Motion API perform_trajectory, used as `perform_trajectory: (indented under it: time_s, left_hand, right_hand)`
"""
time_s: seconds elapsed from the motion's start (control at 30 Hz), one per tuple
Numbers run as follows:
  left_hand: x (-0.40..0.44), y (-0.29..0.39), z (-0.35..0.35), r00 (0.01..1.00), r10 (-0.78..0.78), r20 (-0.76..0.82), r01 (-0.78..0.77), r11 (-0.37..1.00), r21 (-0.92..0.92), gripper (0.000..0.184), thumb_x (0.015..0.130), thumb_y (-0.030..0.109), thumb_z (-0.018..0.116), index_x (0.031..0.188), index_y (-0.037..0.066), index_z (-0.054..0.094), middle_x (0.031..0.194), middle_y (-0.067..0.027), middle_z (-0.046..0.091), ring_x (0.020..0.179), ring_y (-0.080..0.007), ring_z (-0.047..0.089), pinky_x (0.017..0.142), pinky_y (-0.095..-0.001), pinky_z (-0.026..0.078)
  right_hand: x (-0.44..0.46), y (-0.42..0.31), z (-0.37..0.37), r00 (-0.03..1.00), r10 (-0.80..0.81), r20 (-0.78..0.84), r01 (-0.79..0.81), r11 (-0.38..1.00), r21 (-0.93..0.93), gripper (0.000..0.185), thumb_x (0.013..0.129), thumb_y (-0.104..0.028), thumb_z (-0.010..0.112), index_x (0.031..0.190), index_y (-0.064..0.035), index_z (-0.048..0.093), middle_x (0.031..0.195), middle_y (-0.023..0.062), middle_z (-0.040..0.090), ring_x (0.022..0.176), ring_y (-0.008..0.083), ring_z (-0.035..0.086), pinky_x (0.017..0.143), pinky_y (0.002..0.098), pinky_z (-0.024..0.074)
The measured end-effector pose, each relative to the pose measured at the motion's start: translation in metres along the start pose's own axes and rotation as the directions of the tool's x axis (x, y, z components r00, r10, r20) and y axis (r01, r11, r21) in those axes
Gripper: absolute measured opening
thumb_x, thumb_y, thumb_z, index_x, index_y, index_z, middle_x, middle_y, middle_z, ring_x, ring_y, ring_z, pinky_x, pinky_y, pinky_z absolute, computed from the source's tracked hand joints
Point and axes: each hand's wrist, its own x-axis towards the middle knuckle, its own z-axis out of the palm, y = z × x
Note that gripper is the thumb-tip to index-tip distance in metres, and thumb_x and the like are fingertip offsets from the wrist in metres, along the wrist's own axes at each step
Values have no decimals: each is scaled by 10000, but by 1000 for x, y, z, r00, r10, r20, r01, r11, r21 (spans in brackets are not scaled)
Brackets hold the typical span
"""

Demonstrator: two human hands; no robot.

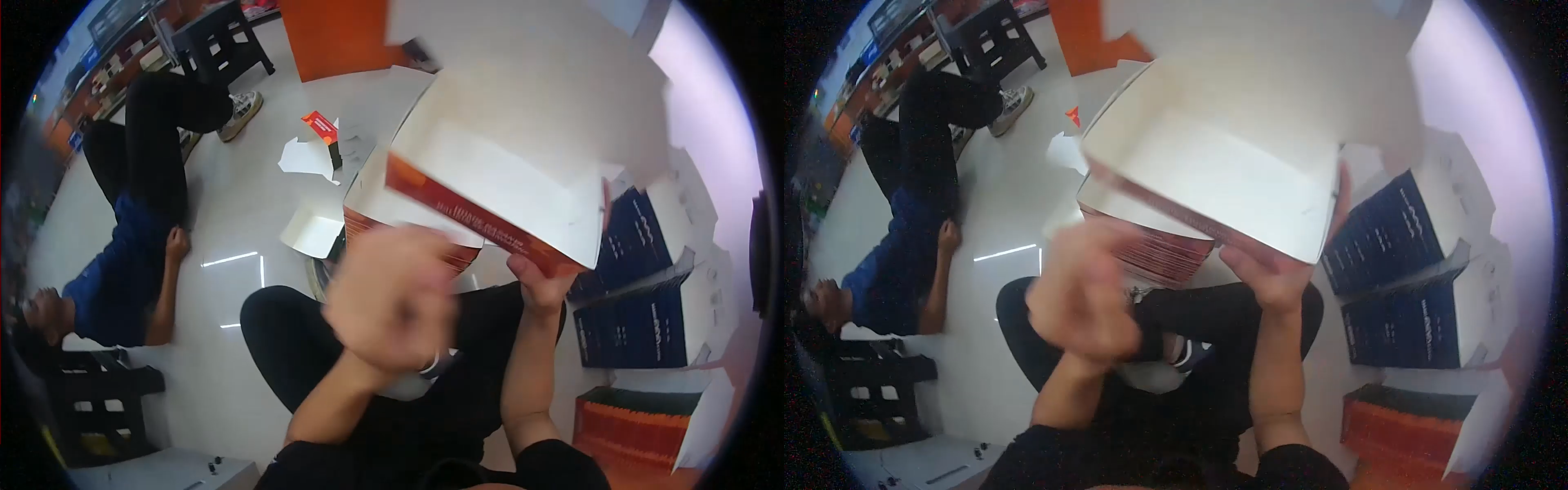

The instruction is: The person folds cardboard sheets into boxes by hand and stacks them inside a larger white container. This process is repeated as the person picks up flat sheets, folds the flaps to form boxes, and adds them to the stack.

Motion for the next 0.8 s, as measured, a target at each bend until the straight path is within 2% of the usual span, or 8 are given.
perform_trajectory:
  time_s: [0.07,0.1,0.2,0.33,0.47,0.57,0.63,0.8]
  left_hand:
    - [-17,-39,-11,899,-418,-128,422,907,3,174,983,63,578,1081,-46,672,1046,-164,697,932,-254,671,840,-339,515]
    - [-13,-55,-17,879,-474,-53,475,880,-6,259,1012,133,573,1188,-41,650,1132,-173,684,1056,-269,646,958,-359,475]
    - [-21,-90,-18,832,-549,-76,549,835,-18,344,1037,197,549,1278,-37,621,1191,-168,673,1127,-270,626,1020,-364,444]
    - [-25,-102,-30,729,-632,264,670,737,-87,396,1064,234,515,1353,-27,589,1249,-135,647,1166,-216,603,1045,-349,433]
    - [-30,-102,-33,705,-647,291,703,691,-169,402,1057,200,546,1394,-18,570,1237,-117,651,1129,-187,615,1031,-333,445]
    - [-37,-109,-35,751,-596,283,637,767,-78,426,1047,182,571,1429,-6,545,1226,-113,660,1112,-176,623,1013,-325,459]
    - [-33,-106,-36,741,-610,280,649,758,-63,436,1045,187,580,1437,-2,540,1218,-115,667,1104,-173,628,1005,-323,465]
    - [-28,-105,-35,755,-590,287,626,779,-45,446,1044,202,593,1441,7,540,1205,-121,685,1096,-170,638,983,-317,483]
  right_hand:
    - [-2,4,3,999,4,34,-8,994,113,1230,682,-183,885,1590,-26,70,1508,178,395,1372,323,445,1169,443,346]
    - [-4,5,7,994,80,71,-87,992,96,1237,668,-172,894,1589,-31,80,1513,179,384,1377,325,436,1166,446,350]
    - [-5,25,11,982,152,109,-162,983,91,1255,632,-147,918,1587,-55,109,1523,178,354,1394,321,410,1164,444,354]
    - [-7,32,12,970,166,177,-164,986,-27,1225,652,-130,915,1582,-82,118,1534,188,335,1434,325,363,1164,452,368]
    - [-11,31,19,944,305,124,-316,945,82,1094,700,-151,909,1536,-71,208,1514,202,363,1428,337,382,1145,478,414]
    - [-12,42,16,980,187,65,-183,982,-53,992,701,-195,915,1473,-46,311,1475,208,420,1367,354,461,1117,479,430]
    - [-8,32,10,974,110,197,-9,890,-455,847,722,-256,902,1381,-18,426,1449,232,446,1314,384,510,1076,477,448]
    - [-11,24,14,974,109,198,11,852,-524,755,750,-308,874,1324,-2,491,1450,241,444,1286,405,524,1044,459,458]
